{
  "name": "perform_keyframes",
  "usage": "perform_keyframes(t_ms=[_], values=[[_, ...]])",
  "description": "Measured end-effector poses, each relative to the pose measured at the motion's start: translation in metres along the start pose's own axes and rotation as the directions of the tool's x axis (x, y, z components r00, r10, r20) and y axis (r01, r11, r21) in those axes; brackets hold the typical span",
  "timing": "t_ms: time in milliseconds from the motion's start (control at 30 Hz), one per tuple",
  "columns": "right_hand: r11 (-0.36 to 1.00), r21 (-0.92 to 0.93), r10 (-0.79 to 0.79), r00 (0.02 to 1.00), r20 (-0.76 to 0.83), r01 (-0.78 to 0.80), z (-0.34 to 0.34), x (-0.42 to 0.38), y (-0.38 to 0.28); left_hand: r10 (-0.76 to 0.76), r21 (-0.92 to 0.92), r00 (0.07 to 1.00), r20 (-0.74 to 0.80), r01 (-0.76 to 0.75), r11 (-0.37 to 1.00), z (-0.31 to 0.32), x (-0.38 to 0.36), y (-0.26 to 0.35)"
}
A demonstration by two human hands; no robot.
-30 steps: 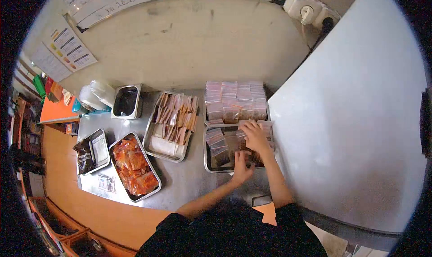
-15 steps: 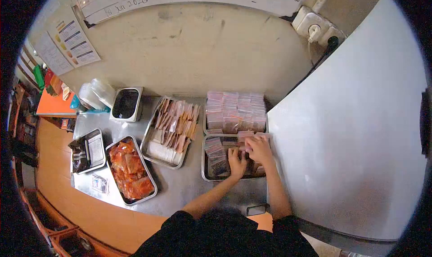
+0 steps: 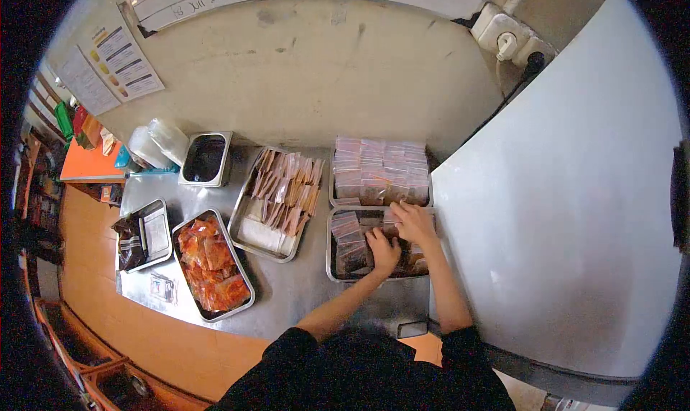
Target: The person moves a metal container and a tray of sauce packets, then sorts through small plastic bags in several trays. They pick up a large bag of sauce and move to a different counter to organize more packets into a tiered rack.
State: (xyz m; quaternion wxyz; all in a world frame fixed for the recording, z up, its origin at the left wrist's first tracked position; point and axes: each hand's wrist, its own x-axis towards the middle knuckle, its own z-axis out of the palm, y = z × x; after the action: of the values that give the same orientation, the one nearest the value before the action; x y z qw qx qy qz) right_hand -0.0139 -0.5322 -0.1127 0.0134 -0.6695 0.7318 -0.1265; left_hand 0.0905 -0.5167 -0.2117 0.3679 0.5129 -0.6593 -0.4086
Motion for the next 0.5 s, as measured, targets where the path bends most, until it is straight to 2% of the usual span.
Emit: perform_keyframes(t_ms=[33,100,133,200,233,300,367,433,500], values=[[1.0,0.0,-0.004,1.0,0.002,0.004,-0.006,0.0,-0.003,-0.003,-0.001,1.0,-0.003,0.003,1.0,-0.001,-0.001,0.002],[0.969,0.165,0.154,0.972,0.177,-0.184,-0.022,0.0,-0.012,0.008,-0.027,0.998,0.069,-0.006,1.0,-0.009,-0.004,0.009],[0.969,0.167,0.154,0.972,0.176,-0.184,-0.016,-0.001,-0.008,0.009,-0.025,0.998,0.069,-0.007,1.0,-0.016,-0.008,0.015],[0.999,0.037,-0.022,0.99,0.141,0.017,0.007,-0.008,0.007,0.137,-0.065,0.988,0.076,-0.132,0.989,-0.036,-0.017,0.034],[0.999,0.041,-0.019,0.99,0.138,0.014,0.007,-0.01,0.003,0.14,-0.061,0.987,0.079,-0.136,0.989,-0.058,-0.019,0.052],[0.98,-0.134,-0.133,0.986,0.096,0.145,0.003,-0.014,-0.008,0.353,0.098,0.913,0.203,-0.378,0.92,-0.114,-0.014,0.077],[0.979,-0.126,-0.149,0.986,0.074,0.158,0.001,-0.019,-0.009,0.306,0.344,0.947,0.099,-0.322,0.882,-0.134,-0.003,0.048],[0.978,-0.118,-0.168,0.984,0.054,0.174,-0.006,-0.022,-0.013,0.162,0.353,0.983,0.084,-0.182,0.918,-0.162,0.013,0.03],[0.998,-0.034,-0.049,0.997,0.065,0.051,-0.028,-0.026,-0.023,0.148,0.329,0.982,0.115,-0.178,0.928,-0.176,0.018,0.015]])
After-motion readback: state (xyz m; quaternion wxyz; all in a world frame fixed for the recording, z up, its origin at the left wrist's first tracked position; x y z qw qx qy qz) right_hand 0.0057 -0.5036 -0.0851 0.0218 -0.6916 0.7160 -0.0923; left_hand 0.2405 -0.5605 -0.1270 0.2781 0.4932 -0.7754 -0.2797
